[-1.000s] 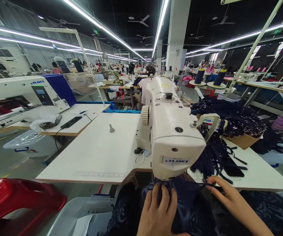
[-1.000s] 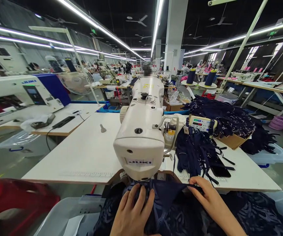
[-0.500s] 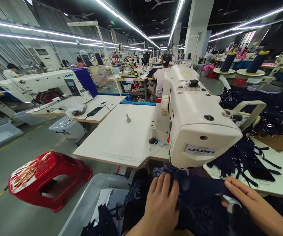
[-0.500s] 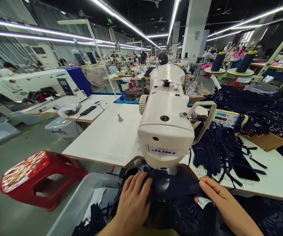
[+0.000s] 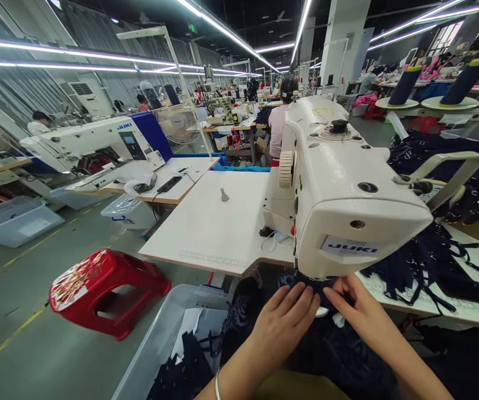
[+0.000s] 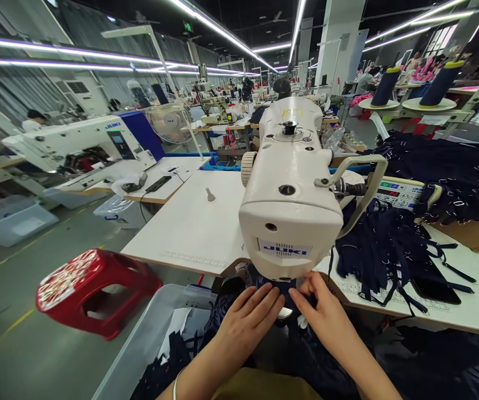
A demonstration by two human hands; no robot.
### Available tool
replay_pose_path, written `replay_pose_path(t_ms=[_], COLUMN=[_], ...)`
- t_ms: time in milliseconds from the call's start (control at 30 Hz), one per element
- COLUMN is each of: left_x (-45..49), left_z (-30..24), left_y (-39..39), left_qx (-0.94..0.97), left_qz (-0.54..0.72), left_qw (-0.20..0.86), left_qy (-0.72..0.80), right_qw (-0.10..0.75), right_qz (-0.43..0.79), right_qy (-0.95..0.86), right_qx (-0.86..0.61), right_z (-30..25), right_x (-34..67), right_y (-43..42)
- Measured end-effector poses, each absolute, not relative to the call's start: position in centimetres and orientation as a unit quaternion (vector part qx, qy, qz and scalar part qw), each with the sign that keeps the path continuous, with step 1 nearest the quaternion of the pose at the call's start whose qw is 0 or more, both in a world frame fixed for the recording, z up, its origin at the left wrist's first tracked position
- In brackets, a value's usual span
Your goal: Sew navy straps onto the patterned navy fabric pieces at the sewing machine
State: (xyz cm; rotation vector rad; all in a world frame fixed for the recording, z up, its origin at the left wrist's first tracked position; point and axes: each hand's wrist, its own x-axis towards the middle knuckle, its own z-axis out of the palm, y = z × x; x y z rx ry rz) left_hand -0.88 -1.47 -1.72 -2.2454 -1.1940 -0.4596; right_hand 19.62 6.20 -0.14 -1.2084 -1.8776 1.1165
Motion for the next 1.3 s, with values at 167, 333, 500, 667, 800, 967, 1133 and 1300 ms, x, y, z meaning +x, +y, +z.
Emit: replay_pose_path(t_ms=[167,333,500,667,800,967,1133,1300], left_x=[-0.7,-0.3,-0.2,-0.1,0.1,0.3,0.4,0.6], left_z=[-1.6,-1.5,-1.8,-1.6,-1.7,-2.1,-1.6,-1.3], left_y=[-1.4,-1.7,-2.0,-2.3,-2.4,-2.3,-2.1,-2.1], left_qx=[-0.842,-0.829,-0.809,-0.793,-0.788,-0.780,-0.777,-0.772], left_qz=[-0.186,-0.182,-0.168,-0.173,-0.170,-0.162,-0.176,-0.176], left_qw=[0.238,0.240,0.243,0.249,0.256,0.270,0.267,0.274], left_qy=[-0.446,-0.471,-0.508,-0.528,-0.534,-0.541,-0.543,-0.545], right_qw=[0.286,0.284,0.283,0.228,0.211,0.217,0.218,0.228], right_qz=[0.428,0.392,0.368,0.359,0.331,0.301,0.294,0.285], right_qy=[-0.727,-0.736,-0.781,-0.810,-0.824,-0.832,-0.831,-0.829], right_qx=[-0.455,-0.472,-0.419,-0.403,-0.408,-0.413,-0.419,-0.424], right_z=[-0.4,0.2,0.7,0.8,0.6,0.0,-0.3,-0.3], right_x=[21.1,20.6,19.9,20.1,20.3,20.5,20.5,20.2], right_y=[5.9,5.7,6.8,7.9,8.0,8.0,8.1,8.0])
